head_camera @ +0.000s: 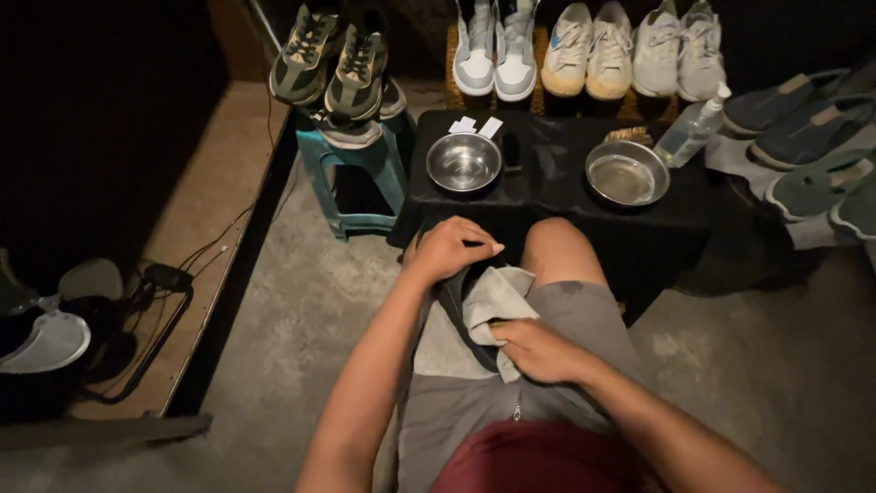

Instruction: The person scrubs the sole and sides of a black sandal with a brush before wiping the interior and exterior surfaces with a cloth.

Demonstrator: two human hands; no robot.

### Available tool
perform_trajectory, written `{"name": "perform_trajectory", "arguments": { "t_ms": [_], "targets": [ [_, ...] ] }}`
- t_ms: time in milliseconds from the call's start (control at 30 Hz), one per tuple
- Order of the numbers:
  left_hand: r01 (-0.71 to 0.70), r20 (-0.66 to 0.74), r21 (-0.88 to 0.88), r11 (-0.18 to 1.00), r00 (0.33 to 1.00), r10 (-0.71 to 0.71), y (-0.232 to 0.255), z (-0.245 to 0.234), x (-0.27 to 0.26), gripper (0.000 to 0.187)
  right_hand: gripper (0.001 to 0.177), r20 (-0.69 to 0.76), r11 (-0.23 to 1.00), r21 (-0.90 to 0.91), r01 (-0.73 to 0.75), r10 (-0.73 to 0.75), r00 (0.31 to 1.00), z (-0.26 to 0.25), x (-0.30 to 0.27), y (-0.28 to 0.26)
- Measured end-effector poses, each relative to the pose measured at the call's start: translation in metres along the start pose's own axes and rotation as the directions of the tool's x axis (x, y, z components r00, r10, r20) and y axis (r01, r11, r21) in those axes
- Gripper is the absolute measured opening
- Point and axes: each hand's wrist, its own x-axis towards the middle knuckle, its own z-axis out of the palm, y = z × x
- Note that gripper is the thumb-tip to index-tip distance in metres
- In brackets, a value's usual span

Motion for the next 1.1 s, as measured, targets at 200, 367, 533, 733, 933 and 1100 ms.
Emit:
{"name": "perform_trajectory", "arguments": {
  "t_ms": [200,367,533,733,933,1100],
  "targets": [
    [-0.055,-0.017,-0.068,0.996,0.998,0.054,0.010,-0.024,-0.008,0.024,0.035,0.015,0.993,-0.024,0.112,-0.111,0.994,-0.005,0.051,0.031],
    [-0.162,-0.084,-0.023,0.987,0.984,0.159,-0.005,-0.020,-0.017,0.020,0.018,0.063,0.911,-0.396,0.114,-0.097,0.993,0.009,0.087,0.042],
    [-0.165,-0.105,0.031,0.986,0.980,0.167,-0.012,-0.016,-0.014,0.019,0.018,-0.037,0.766,-0.632,0.120,-0.184,0.982,0.008,0.130,0.059],
    [-0.202,-0.084,0.044,0.978,0.975,0.205,-0.019,-0.018,-0.019,0.017,0.024,-0.066,0.981,-0.183,-0.068,0.056,0.996,0.000,0.115,0.050],
    [-0.345,-0.160,-0.026,0.938,0.928,0.337,-0.036,-0.022,-0.013,0.017,0.024,-0.026,0.994,-0.102,0.027,-0.030,0.999,-0.005,0.082,0.024],
    [-0.349,-0.144,-0.040,0.936,0.929,0.341,-0.022,-0.034,-0.026,0.023,0.015,0.053,0.996,0.026,0.089,-0.090,0.995,-0.020,0.043,-0.058]
  ]
}}
